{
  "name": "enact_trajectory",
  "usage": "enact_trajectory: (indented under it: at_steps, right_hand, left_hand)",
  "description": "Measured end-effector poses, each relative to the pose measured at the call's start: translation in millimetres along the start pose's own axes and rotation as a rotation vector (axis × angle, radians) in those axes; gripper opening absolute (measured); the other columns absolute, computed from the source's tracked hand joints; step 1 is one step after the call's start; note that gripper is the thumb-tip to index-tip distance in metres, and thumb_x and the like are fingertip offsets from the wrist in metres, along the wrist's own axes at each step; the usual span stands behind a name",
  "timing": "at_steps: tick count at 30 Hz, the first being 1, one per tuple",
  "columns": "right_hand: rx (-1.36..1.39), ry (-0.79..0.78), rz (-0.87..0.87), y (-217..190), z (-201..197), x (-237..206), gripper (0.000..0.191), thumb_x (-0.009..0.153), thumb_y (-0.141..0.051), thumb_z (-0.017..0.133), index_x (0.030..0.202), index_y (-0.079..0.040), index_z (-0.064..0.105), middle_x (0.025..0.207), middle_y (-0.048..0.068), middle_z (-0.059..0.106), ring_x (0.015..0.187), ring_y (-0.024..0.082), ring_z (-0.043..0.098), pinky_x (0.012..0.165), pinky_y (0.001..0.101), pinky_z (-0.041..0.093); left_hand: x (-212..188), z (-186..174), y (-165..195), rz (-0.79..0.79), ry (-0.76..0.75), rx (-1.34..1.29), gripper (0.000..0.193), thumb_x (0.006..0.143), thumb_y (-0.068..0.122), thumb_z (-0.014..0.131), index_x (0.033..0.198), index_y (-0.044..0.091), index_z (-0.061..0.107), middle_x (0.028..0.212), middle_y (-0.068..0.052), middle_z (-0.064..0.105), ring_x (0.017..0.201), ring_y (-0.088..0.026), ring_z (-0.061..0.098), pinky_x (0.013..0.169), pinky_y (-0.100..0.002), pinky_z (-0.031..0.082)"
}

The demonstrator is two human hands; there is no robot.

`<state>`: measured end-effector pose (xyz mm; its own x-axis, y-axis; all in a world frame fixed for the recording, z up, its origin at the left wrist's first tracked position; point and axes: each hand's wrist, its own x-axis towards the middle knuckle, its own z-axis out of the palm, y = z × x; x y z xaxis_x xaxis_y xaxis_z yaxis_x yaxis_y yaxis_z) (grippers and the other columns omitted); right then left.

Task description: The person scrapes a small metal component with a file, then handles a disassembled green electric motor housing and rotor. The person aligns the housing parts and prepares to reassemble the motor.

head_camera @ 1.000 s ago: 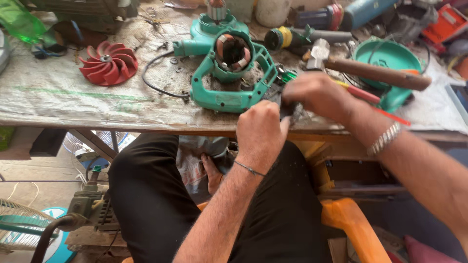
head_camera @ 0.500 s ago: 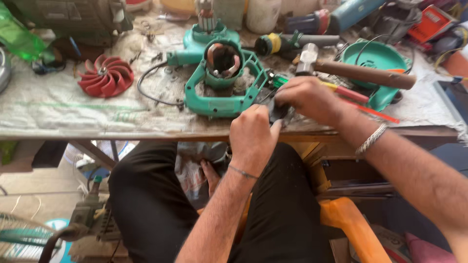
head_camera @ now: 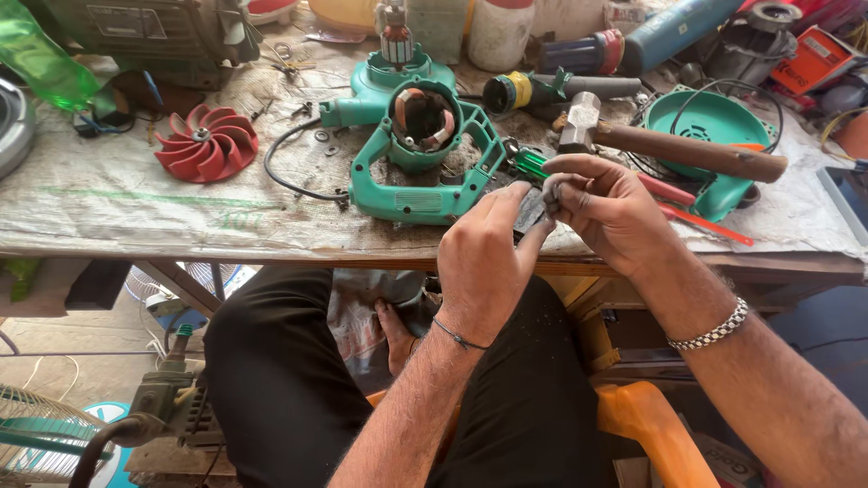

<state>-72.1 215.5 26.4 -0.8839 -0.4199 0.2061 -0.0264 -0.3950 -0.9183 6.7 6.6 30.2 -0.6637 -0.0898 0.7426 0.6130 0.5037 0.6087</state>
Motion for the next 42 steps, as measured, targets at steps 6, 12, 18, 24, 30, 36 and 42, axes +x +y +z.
enact_trajectory:
  at_steps: [6, 12, 18, 24, 30, 36, 42]
  right_hand:
    - [-0.066, 0.002, -0.064, -1, 8, -7, 0.017, 0.1, 0.002, 0.07, 0.117, 0.006, 0.071, 0.104, 0.012, 0.074, 0.092, 0.017, 0.071, 0.084, 0.0302, 0.059]
    - [-0.226, 0.049, -0.117, -11, 24, -18, 0.021, 0.095, 0.005, 0.071, 0.116, 0.006, 0.071, 0.107, 0.011, 0.074, 0.098, 0.016, 0.072, 0.091, 0.0304, 0.062]
    - [-0.501, 0.086, -0.172, -22, 38, -24, 0.023, 0.095, 0.006, 0.07, 0.118, 0.006, 0.072, 0.108, 0.013, 0.075, 0.099, 0.014, 0.072, 0.09, 0.0266, 0.061]
    - [-0.656, 0.115, -0.233, -25, 48, -30, 0.023, 0.094, 0.007, 0.071, 0.116, 0.005, 0.071, 0.109, 0.011, 0.075, 0.1, 0.012, 0.072, 0.093, 0.0253, 0.061]
    - [-0.728, 0.152, -0.284, -23, 51, -29, 0.02, 0.095, 0.005, 0.073, 0.114, 0.004, 0.071, 0.107, 0.009, 0.074, 0.1, 0.01, 0.072, 0.092, 0.0243, 0.062]
    - [-0.934, 0.171, -0.366, -24, 54, -32, 0.017, 0.095, 0.004, 0.075, 0.111, 0.002, 0.071, 0.103, 0.007, 0.074, 0.097, 0.008, 0.071, 0.087, 0.0226, 0.062]
    - [-1.082, 0.225, -0.457, -25, 58, -34, 0.013, 0.096, 0.001, 0.077, 0.109, 0.0, 0.073, 0.098, 0.006, 0.076, 0.091, 0.007, 0.07, 0.081, 0.0216, 0.06]
  left_hand:
    - [-1, 2, 7, 0.065, 0.068, -0.06, 0.022, 0.091, 0.012, 0.08, 0.11, 0.005, 0.073, 0.105, -0.008, 0.074, 0.096, -0.027, 0.073, 0.083, -0.038, 0.059]
    - [0, 2, 4, 0.065, 0.068, -0.089, 0.016, 0.093, 0.01, 0.078, 0.107, 0.006, 0.074, 0.102, -0.007, 0.073, 0.094, -0.024, 0.072, 0.082, -0.036, 0.059]
    - [2, -4, 5, 0.061, 0.024, -0.174, 0.015, 0.095, 0.009, 0.075, 0.108, 0.004, 0.072, 0.103, -0.008, 0.071, 0.096, -0.025, 0.072, 0.084, -0.037, 0.058]
    - [3, -4, 8, -0.028, -0.031, -0.272, 0.012, 0.096, 0.008, 0.071, 0.107, 0.003, 0.07, 0.102, -0.009, 0.069, 0.092, -0.024, 0.073, 0.078, -0.035, 0.059]
    - [1, 0, 6, 0.001, -0.013, -0.274, 0.012, 0.101, 0.01, 0.07, 0.11, 0.003, 0.069, 0.105, -0.009, 0.069, 0.094, -0.024, 0.073, 0.08, -0.034, 0.059]
    - [1, 1, 4, -0.023, -0.029, -0.32, 0.013, 0.102, 0.01, 0.069, 0.112, 0.003, 0.069, 0.105, -0.009, 0.069, 0.09, -0.019, 0.072, 0.074, -0.031, 0.06]
    - [3, -1, 2, -0.003, -0.057, -0.411, 0.016, 0.103, 0.007, 0.068, 0.119, 0.005, 0.069, 0.111, -0.007, 0.07, 0.094, -0.015, 0.074, 0.068, -0.025, 0.062]
